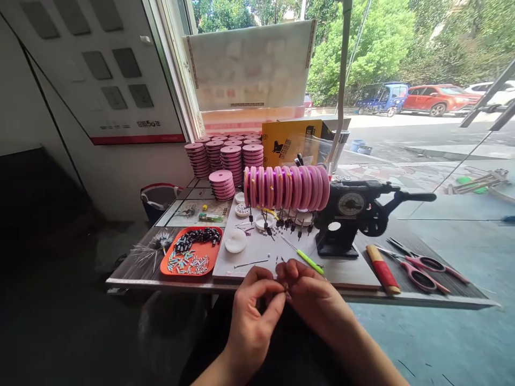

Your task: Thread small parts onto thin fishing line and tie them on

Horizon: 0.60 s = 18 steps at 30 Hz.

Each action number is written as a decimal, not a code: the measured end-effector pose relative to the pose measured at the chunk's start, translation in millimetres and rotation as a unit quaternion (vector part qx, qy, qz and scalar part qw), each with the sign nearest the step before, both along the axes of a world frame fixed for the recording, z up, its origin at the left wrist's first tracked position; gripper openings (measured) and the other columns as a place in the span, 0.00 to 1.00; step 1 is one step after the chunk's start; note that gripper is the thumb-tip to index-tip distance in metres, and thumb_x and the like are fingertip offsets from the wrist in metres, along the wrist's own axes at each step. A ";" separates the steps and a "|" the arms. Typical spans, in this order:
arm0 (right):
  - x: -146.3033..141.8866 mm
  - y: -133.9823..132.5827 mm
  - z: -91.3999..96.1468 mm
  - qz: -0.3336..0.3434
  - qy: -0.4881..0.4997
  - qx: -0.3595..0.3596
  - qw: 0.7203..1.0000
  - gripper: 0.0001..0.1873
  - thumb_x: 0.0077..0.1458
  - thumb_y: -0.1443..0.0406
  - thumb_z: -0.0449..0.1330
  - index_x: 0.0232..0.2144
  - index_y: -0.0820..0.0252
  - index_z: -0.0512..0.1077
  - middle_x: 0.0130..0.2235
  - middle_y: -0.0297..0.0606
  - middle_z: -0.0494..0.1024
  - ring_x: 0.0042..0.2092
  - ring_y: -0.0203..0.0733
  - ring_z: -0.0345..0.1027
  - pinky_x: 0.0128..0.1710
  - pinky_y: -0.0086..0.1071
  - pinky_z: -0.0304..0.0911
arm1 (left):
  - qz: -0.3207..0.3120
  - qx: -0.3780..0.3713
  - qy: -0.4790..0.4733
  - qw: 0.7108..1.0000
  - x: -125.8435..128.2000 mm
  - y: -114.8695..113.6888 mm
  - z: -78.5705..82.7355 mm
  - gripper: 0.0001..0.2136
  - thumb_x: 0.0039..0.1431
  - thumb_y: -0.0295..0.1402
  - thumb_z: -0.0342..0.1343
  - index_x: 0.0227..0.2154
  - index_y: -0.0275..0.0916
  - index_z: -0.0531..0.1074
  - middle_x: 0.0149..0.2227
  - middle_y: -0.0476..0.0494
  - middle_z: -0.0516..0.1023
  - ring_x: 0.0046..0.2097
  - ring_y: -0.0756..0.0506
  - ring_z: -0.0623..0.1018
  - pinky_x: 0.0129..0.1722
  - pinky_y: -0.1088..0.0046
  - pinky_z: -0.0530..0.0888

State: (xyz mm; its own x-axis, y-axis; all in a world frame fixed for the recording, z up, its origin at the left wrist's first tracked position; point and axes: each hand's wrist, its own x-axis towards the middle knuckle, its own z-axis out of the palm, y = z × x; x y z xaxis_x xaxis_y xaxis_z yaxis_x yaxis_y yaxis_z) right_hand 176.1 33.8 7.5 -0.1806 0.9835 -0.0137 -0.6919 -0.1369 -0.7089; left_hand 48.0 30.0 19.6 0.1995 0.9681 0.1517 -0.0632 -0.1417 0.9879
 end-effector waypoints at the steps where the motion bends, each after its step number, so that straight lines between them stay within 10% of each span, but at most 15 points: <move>1: -1.5 0.4 0.0 -0.019 0.008 -0.001 1.000 0.09 0.30 0.72 0.54 0.21 0.58 0.62 0.27 0.32 0.65 0.26 0.34 0.58 0.26 0.26 0.58 | -0.001 -0.070 -0.066 0.995 1.4 0.7 -1.9 0.02 0.47 0.29 0.60 0.22 0.39 0.77 0.28 0.47 0.70 0.32 0.49 0.69 0.33 0.75 0.65; 6: 5.3 -8.8 -4.2 -0.055 -0.073 0.028 0.995 0.09 0.36 0.70 0.54 0.27 0.57 0.64 0.30 0.33 0.69 0.22 0.31 0.56 0.24 0.26 0.57 | -0.038 -0.357 -0.245 0.900 6.3 1.8 -5.9 0.04 0.36 0.27 0.64 0.20 0.35 0.76 0.23 0.49 0.71 0.26 0.53 0.65 0.24 0.79 0.60; 9: 17.6 -22.1 -10.4 -0.081 -0.293 0.078 0.950 0.12 0.48 0.67 0.53 0.38 0.58 0.67 0.33 0.36 0.73 0.25 0.35 0.62 0.26 0.28 0.60 | -0.059 -0.330 -0.170 0.927 6.0 1.3 -1.7 0.02 0.39 0.27 0.62 0.18 0.35 0.75 0.21 0.50 0.70 0.25 0.53 0.63 0.25 0.78 0.59; 15: 29.4 -50.1 -7.2 -0.242 -0.713 0.317 0.576 0.13 0.59 0.69 0.48 0.26 0.59 0.69 0.22 0.35 0.72 0.23 0.38 0.65 0.24 0.29 0.57 | -0.011 -0.064 0.088 0.994 5.2 0.8 5.1 0.06 0.44 0.28 0.59 0.16 0.37 0.72 0.22 0.50 0.66 0.26 0.50 0.64 0.26 0.76 0.60; 18: 25.9 -41.6 15.7 -0.200 -0.745 0.418 0.479 0.16 0.59 0.72 0.46 0.24 0.60 0.68 0.20 0.35 0.69 0.21 0.38 0.62 0.23 0.30 0.54 | -0.008 -0.005 0.145 0.989 4.7 0.2 4.1 0.06 0.46 0.28 0.57 0.18 0.37 0.72 0.24 0.49 0.66 0.25 0.50 0.64 0.24 0.76 0.59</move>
State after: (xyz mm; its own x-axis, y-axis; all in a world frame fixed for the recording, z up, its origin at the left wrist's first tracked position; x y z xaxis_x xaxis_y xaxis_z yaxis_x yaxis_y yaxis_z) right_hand 202.0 -7.8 23.2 -0.3785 0.7097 0.5942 0.8160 0.5588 -0.1476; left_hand 52.6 30.3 23.7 0.2485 0.9657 0.0752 0.2218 -0.1323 0.9661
